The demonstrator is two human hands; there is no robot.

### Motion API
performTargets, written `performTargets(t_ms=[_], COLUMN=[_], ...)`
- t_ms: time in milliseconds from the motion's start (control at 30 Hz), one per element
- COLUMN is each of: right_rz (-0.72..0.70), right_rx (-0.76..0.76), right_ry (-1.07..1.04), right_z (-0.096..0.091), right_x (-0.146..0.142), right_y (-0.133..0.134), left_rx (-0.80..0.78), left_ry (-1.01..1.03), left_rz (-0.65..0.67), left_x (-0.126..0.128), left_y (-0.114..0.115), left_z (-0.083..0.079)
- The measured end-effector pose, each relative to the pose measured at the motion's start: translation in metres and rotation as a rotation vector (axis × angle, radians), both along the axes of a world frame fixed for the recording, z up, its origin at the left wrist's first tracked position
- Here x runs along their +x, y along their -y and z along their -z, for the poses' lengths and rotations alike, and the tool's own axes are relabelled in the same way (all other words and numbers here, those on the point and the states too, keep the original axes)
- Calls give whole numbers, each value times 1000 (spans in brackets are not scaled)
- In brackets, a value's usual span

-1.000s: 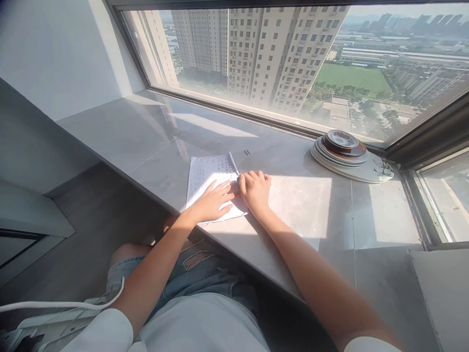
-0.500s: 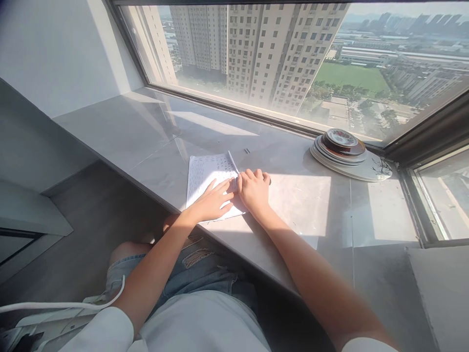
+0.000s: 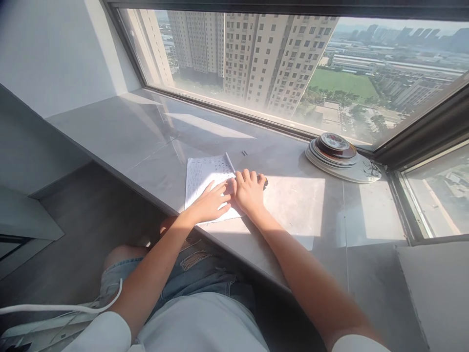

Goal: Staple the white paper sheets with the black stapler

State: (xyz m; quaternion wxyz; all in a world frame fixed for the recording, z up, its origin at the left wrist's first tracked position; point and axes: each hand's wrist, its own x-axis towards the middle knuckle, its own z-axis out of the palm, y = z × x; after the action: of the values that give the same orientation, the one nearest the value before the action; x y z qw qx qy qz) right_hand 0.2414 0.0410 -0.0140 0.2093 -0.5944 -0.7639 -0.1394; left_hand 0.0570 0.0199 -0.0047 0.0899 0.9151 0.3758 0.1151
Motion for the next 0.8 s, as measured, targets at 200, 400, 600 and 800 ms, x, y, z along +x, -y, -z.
performTargets(t_ms=[200,400,600,800], right_rz=[239,304,308,309], right_rx=[47,36,34,40], right_ry=[-277,-328,-324,-319], right_z=[2,2,1,3], right_x=[12,19,17,17], right_y=[-12,-13,-14,-15], left_rx=[13,4,29,70], left_ry=[-11,-18,-20,-40], left_rz=[-11,-36,-50,-78], left_x=[-2,-3,-1,3], left_y=[-1,-3,-3,-3], left_z=[3,10,10,5])
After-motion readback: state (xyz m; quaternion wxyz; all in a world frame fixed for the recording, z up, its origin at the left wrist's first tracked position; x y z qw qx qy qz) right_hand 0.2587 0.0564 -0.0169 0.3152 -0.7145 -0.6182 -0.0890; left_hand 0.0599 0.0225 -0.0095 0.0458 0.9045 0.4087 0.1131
